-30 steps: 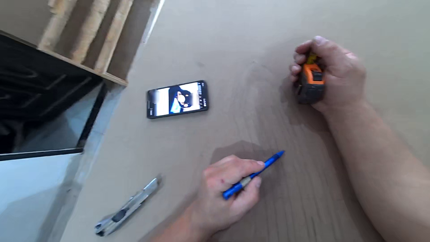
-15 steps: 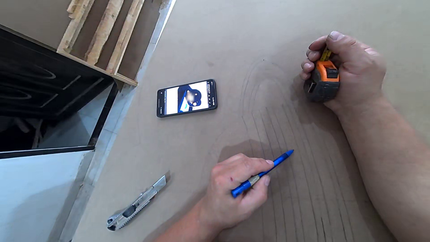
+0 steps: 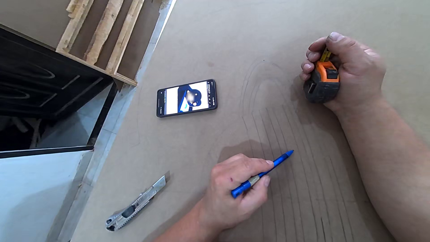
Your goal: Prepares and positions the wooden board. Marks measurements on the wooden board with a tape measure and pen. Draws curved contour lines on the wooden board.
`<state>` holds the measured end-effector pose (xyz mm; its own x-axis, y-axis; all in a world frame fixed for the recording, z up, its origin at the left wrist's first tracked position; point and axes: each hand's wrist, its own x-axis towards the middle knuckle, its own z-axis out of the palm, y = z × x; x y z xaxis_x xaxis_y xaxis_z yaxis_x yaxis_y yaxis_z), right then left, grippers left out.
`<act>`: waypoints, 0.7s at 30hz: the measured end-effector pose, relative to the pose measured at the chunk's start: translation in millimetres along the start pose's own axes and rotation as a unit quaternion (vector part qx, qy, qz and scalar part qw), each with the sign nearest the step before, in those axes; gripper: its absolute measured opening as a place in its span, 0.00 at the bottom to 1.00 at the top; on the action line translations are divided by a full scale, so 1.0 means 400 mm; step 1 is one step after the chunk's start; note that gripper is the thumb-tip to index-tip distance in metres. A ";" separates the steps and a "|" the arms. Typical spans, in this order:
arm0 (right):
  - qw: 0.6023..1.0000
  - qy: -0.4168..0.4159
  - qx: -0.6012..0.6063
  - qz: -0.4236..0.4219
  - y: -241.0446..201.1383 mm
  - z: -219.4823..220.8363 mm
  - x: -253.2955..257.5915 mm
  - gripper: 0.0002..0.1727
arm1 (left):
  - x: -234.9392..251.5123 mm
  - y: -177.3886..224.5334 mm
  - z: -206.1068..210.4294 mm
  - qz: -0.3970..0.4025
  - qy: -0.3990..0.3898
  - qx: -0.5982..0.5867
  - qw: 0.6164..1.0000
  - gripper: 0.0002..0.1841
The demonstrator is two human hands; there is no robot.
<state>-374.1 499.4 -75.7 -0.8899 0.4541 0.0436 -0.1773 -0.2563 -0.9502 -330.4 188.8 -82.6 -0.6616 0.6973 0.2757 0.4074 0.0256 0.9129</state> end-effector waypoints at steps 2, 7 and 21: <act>1.000 -0.003 0.001 -0.001 0.000 -0.001 0.001 0.23 | 0.000 0.000 0.000 -0.001 -0.002 0.000 1.000 0.10; 1.000 -0.003 0.000 -0.004 0.002 -0.004 0.001 0.23 | -0.001 -0.001 0.002 -0.002 -0.001 -0.002 1.000 0.10; 1.000 0.000 0.029 0.011 -0.001 -0.002 0.005 0.22 | -0.010 -0.001 -0.016 -0.014 0.058 -0.014 0.998 0.10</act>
<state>-375.6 501.1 -75.2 -0.8939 0.4476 0.0226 -0.1812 -0.3150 -0.9316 -331.8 181.4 -82.0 -0.7412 0.6096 0.2809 0.3711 0.0235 0.9283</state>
